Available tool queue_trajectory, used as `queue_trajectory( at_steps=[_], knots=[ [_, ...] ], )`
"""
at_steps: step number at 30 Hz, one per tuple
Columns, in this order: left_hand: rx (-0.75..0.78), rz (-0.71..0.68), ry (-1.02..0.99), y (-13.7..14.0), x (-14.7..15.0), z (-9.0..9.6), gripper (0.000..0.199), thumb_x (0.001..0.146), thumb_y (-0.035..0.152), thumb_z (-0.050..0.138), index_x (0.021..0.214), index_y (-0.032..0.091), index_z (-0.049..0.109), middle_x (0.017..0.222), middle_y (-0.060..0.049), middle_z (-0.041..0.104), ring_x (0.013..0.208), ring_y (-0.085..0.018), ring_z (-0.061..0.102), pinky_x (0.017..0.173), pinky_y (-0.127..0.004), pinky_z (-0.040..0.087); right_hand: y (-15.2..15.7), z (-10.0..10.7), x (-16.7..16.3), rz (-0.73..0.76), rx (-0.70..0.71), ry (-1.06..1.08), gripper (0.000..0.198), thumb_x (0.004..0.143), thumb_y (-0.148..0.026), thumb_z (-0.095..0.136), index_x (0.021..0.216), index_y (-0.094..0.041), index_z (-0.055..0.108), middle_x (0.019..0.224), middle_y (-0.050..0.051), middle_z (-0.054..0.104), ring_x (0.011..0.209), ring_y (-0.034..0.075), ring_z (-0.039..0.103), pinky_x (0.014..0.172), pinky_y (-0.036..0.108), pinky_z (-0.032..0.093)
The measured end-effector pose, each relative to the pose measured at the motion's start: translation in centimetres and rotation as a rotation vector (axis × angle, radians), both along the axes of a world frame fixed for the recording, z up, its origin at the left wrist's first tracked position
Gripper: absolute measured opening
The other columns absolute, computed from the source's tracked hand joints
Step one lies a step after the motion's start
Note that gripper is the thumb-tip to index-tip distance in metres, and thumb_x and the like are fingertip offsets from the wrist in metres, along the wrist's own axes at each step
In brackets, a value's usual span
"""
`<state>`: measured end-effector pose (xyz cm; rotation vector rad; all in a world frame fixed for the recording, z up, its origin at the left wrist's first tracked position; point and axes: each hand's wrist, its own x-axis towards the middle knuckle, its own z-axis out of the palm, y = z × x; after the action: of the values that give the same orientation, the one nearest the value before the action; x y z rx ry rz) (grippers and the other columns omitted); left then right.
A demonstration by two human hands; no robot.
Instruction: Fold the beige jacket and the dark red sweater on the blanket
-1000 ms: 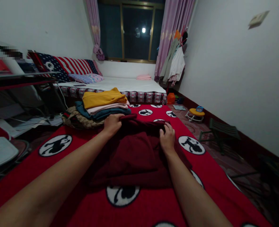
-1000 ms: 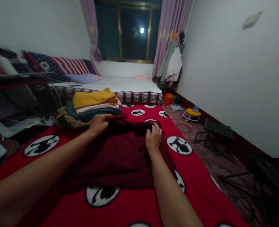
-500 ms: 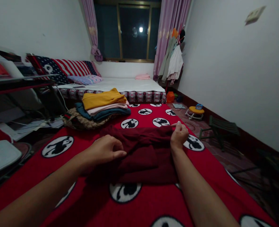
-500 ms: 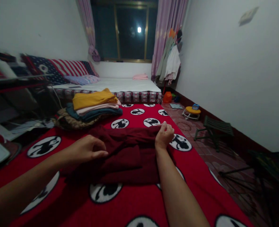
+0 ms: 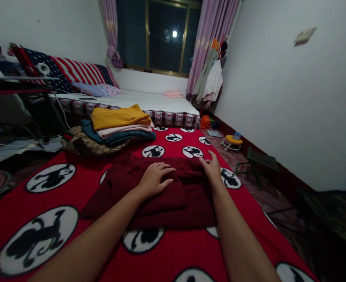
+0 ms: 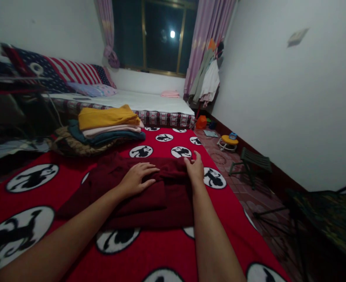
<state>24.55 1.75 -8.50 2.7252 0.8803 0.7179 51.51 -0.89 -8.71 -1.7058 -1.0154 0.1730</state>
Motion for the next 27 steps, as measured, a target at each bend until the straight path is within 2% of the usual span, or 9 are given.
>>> queue_trajectory(
  at_steps=[3,6,10,13,16,18,21,24,27],
  knots=[
    [0.004,-0.001,0.017,-0.2,-0.2,0.1,0.042,0.089,0.044,0.055,0.129,0.031,0.057,0.134,-0.005,0.057,0.128,-0.027,0.045,0.11,-0.049,0.03,-0.5,1.0,-0.6,0.117,0.12,-0.071,0.04,0.07,-0.027,0.055,0.106,-0.017,0.071,0.09,0.007,0.073,0.082,0.021,0.066,0.078,0.033,0.05],
    [0.009,0.025,0.027,-0.3,-0.1,0.2,0.049,0.088,0.044,0.055,0.134,0.028,0.053,0.136,-0.006,0.056,0.127,-0.028,0.046,0.111,-0.049,0.03,-1.5,1.7,-0.6,-0.139,0.235,-0.082,0.034,0.07,-0.02,0.045,0.086,-0.017,0.075,0.088,0.008,0.073,0.082,0.021,0.065,0.081,0.033,0.049],
    [0.019,0.036,0.069,-0.4,0.1,0.2,0.05,0.087,0.044,0.057,0.135,0.03,0.053,0.137,-0.006,0.054,0.128,-0.028,0.045,0.111,-0.049,0.03,-2.4,2.0,-0.3,-0.406,0.122,-0.195,0.039,0.067,-0.014,0.044,0.09,-0.019,0.076,0.1,0.009,0.069,0.086,0.023,0.062,0.081,0.035,0.047],
    [0.012,0.045,0.077,-0.5,0.1,0.3,0.049,0.087,0.044,0.057,0.134,0.033,0.053,0.139,-0.005,0.053,0.13,-0.029,0.044,0.111,-0.051,0.029,-2.3,2.7,-1.1,-0.349,0.193,-0.359,0.039,0.069,-0.012,0.044,0.092,-0.017,0.074,0.104,0.011,0.065,0.099,0.023,0.059,0.091,0.036,0.044],
    [0.015,0.035,0.065,-0.5,0.1,0.2,0.043,0.086,0.041,0.058,0.128,0.034,0.059,0.138,-0.004,0.054,0.129,-0.029,0.044,0.11,-0.053,0.03,-1.8,3.4,-2.8,-0.088,0.237,-0.417,0.031,0.078,-0.016,0.043,0.089,-0.017,0.072,0.095,0.009,0.068,0.094,0.02,0.061,0.091,0.033,0.045],
    [0.023,0.017,0.043,-0.5,0.0,0.2,0.038,0.085,0.037,0.06,0.123,0.034,0.063,0.136,-0.003,0.056,0.128,-0.029,0.046,0.109,-0.052,0.03,-1.5,3.1,-4.1,0.11,0.132,-0.45,0.031,0.086,-0.022,0.042,0.098,-0.018,0.071,0.102,0.009,0.07,0.098,0.019,0.062,0.092,0.032,0.045],
    [0.029,0.0,-0.003,-0.6,0.0,0.1,0.033,0.083,0.034,0.063,0.116,0.035,0.067,0.131,-0.002,0.06,0.124,-0.027,0.049,0.109,-0.051,0.031,-1.3,1.6,-5.7,0.288,-0.278,-0.612,0.041,0.093,-0.033,0.04,0.127,-0.021,0.059,0.136,0.009,0.056,0.128,0.022,0.047,0.109,0.043,0.032],
    [0.022,0.001,-0.037,-0.8,0.0,0.1,0.03,0.083,0.034,0.063,0.112,0.036,0.069,0.128,-0.002,0.062,0.122,-0.026,0.051,0.109,-0.051,0.031,-1.0,0.6,-6.7,0.339,-0.699,-0.745,0.055,0.097,-0.041,0.033,0.148,-0.02,0.034,0.157,0.009,0.025,0.145,0.028,0.018,0.114,0.058,0.013],
    [0.017,0.006,-0.058,-0.8,0.0,0.0,0.027,0.083,0.035,0.063,0.109,0.036,0.07,0.127,-0.002,0.062,0.121,-0.026,0.051,0.108,-0.052,0.03,-1.1,1.0,-7.1,0.354,-0.85,-0.756,0.061,0.097,-0.046,0.031,0.151,-0.019,0.025,0.16,0.012,0.015,0.146,0.031,0.011,0.111,0.063,0.013]
  ],
)
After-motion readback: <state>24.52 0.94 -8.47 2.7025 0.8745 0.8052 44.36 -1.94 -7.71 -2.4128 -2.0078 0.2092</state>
